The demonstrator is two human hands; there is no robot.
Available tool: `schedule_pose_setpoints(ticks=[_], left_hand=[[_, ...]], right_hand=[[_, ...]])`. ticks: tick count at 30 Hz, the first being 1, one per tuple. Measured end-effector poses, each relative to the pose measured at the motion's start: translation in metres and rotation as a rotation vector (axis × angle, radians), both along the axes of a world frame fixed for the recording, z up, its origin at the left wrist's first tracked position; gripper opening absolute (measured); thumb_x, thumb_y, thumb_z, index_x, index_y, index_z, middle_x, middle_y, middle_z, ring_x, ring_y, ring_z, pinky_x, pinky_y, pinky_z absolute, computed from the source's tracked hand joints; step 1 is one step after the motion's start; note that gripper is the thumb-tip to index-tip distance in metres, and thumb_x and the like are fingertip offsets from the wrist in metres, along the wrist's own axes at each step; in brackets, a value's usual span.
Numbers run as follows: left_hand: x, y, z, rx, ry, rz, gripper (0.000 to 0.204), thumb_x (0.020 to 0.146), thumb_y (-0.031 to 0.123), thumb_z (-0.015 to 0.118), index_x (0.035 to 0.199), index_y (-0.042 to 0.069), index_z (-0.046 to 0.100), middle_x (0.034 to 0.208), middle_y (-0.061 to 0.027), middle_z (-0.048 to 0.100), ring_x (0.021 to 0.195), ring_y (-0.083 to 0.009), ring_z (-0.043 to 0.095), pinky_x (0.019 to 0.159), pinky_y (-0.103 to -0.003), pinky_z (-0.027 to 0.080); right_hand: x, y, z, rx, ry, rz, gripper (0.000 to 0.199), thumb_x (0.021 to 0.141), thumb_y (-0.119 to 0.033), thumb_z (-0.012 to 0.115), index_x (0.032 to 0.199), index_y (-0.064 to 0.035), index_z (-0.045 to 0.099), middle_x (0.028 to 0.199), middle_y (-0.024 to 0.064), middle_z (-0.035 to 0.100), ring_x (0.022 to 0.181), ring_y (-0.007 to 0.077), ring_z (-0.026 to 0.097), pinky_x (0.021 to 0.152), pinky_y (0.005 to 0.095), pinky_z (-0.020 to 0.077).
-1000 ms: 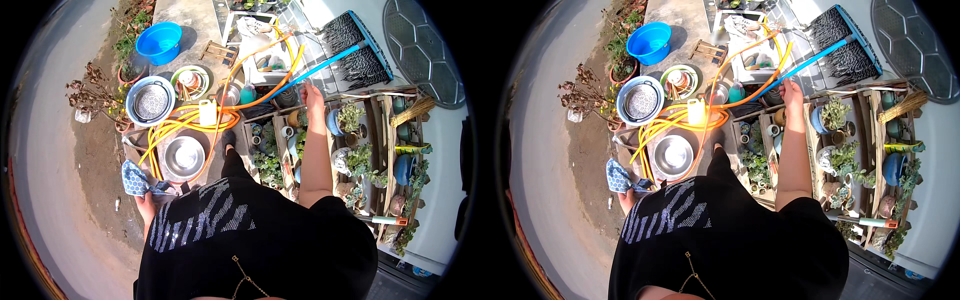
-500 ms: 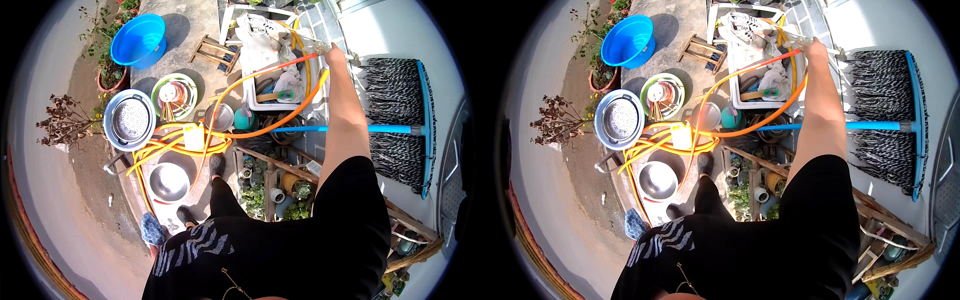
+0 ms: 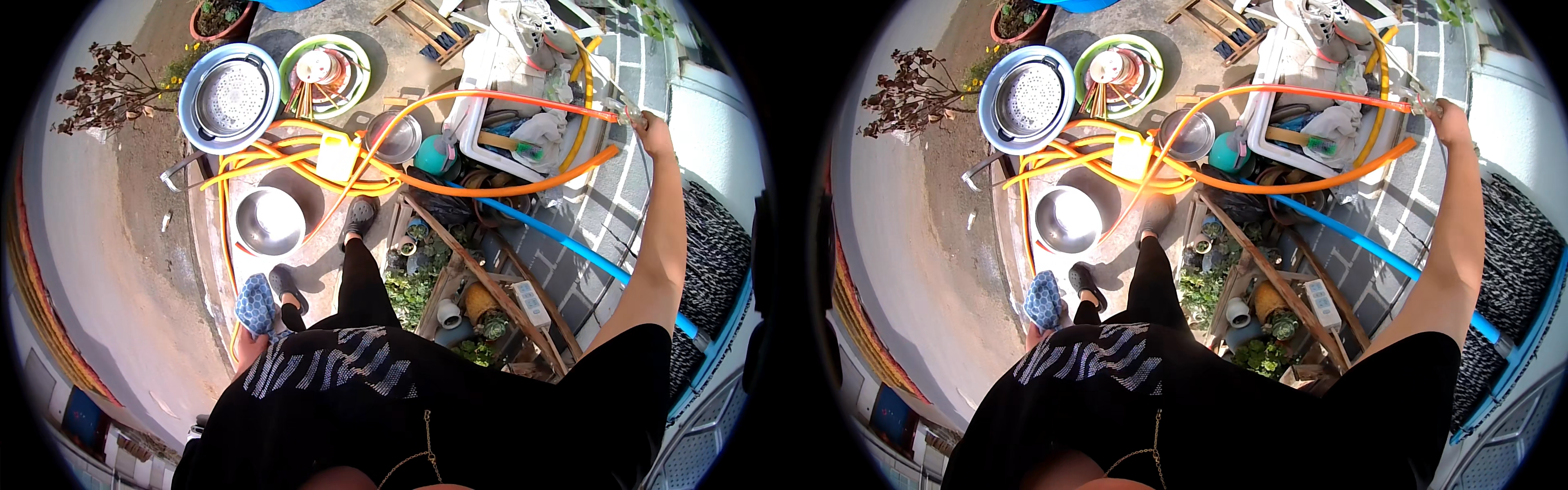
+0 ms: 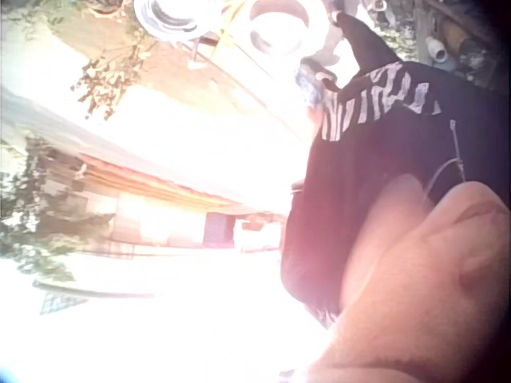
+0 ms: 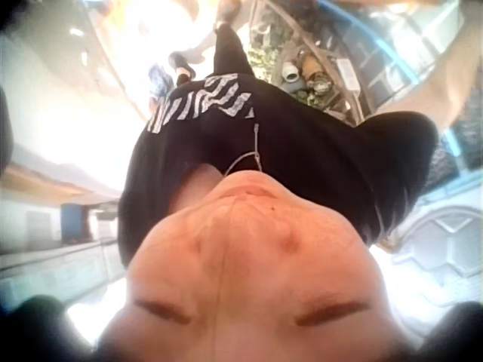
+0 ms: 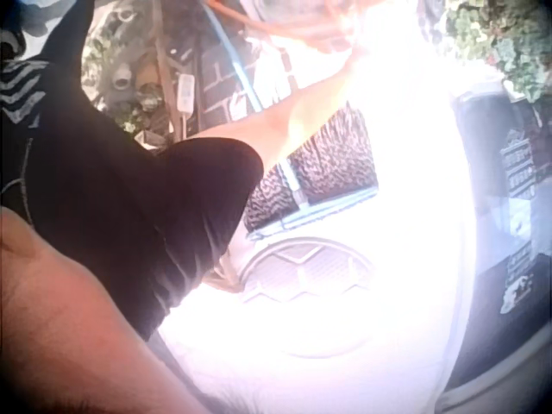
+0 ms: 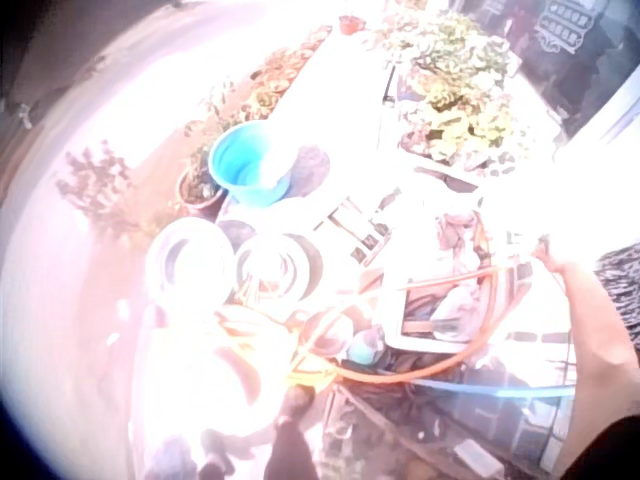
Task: The person walks from a cluttered indoor room to an outdoor area, picks up a cloth, and washes it in a metal basin using a hose. They repeatedly rinse, scrub, and wring the cloth under running water.
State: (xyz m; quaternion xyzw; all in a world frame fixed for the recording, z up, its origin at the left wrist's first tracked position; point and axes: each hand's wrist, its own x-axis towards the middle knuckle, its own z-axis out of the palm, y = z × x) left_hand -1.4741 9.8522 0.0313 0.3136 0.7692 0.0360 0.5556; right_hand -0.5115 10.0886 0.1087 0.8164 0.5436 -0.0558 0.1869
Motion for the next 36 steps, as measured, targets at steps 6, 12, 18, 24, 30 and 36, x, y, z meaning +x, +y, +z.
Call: schedule_pose_setpoints(ticks=[6, 12, 18, 24, 30, 36], left_hand=[[-0.001, -0.006, -0.003, -0.120, 0.140, -0.129, 0.054, 0.077, 0.014, 0.060, 0.128, 0.002, 0.047, 0.107, -0.0163, 0.065, 0.100, -0.0268, 0.062, 0.086, -0.035, 0.047], [0.006, 0.010, 0.007, -0.061, 0.056, -0.051, 0.049, 0.079, 0.004, 0.057, 0.127, -0.001, 0.048, 0.113, -0.0123, 0.062, 0.103, -0.0205, 0.059, 0.089, -0.032, 0.046], [0.010, 0.012, 0.011, -0.108, 0.062, 0.111, 0.049, 0.077, 0.001, 0.054, 0.126, -0.001, 0.049, 0.112, -0.0117, 0.062, 0.103, -0.0196, 0.059, 0.089, -0.031, 0.047], [-0.017, -0.017, -0.028, -0.158, 0.108, 0.004, 0.052, 0.075, 0.008, 0.059, 0.126, 0.000, 0.050, 0.114, -0.0132, 0.063, 0.105, -0.0226, 0.059, 0.091, -0.034, 0.045], [-0.053, -0.049, -0.074, -0.184, 0.089, 0.155, 0.047, 0.077, 0.008, 0.059, 0.123, 0.002, 0.052, 0.110, -0.0137, 0.064, 0.101, -0.0238, 0.061, 0.088, -0.035, 0.047], [-0.085, 0.016, -0.210, -0.225, 0.053, 0.343, 0.043, 0.077, 0.012, 0.062, 0.117, -0.001, 0.053, 0.103, -0.0133, 0.063, 0.093, -0.0236, 0.062, 0.078, -0.036, 0.050]], right_hand=[[0.011, -0.008, 0.005, -0.004, 0.114, 0.242, 0.046, 0.082, 0.005, 0.061, 0.127, 0.0009, 0.054, 0.112, 0.0196, 0.062, 0.089, 0.0280, 0.063, 0.079, 0.0351, 0.0506], [-0.008, 0.016, -0.011, -0.033, -0.138, -0.116, 0.057, 0.075, -0.033, 0.076, 0.119, 0.0003, 0.060, 0.103, 0.0207, 0.067, 0.098, 0.0358, 0.065, 0.084, 0.0411, 0.0500], [0.008, 0.049, -0.015, -0.295, -0.333, -0.244, 0.044, 0.073, -0.032, 0.075, 0.098, 0.0032, 0.068, 0.093, 0.0218, 0.069, 0.089, 0.0346, 0.067, 0.078, 0.0424, 0.0514], [0.113, 0.003, -0.029, 0.162, 0.390, -0.510, 0.037, 0.071, -0.017, 0.079, 0.095, 0.0039, 0.061, 0.075, 0.0035, 0.062, 0.065, 0.0121, 0.056, 0.059, 0.0258, 0.0448], [0.101, -0.015, -0.023, 0.152, 0.398, -0.228, 0.025, 0.079, -0.019, 0.071, 0.098, -0.0050, 0.063, 0.081, 0.0049, 0.065, 0.072, 0.0135, 0.060, 0.063, 0.0275, 0.0462], [0.004, -0.027, -0.053, 0.420, -0.433, -0.190, 0.054, 0.081, -0.032, 0.066, 0.124, -0.0019, 0.054, 0.113, 0.0246, 0.062, 0.105, 0.0395, 0.060, 0.092, 0.0438, 0.0467]])
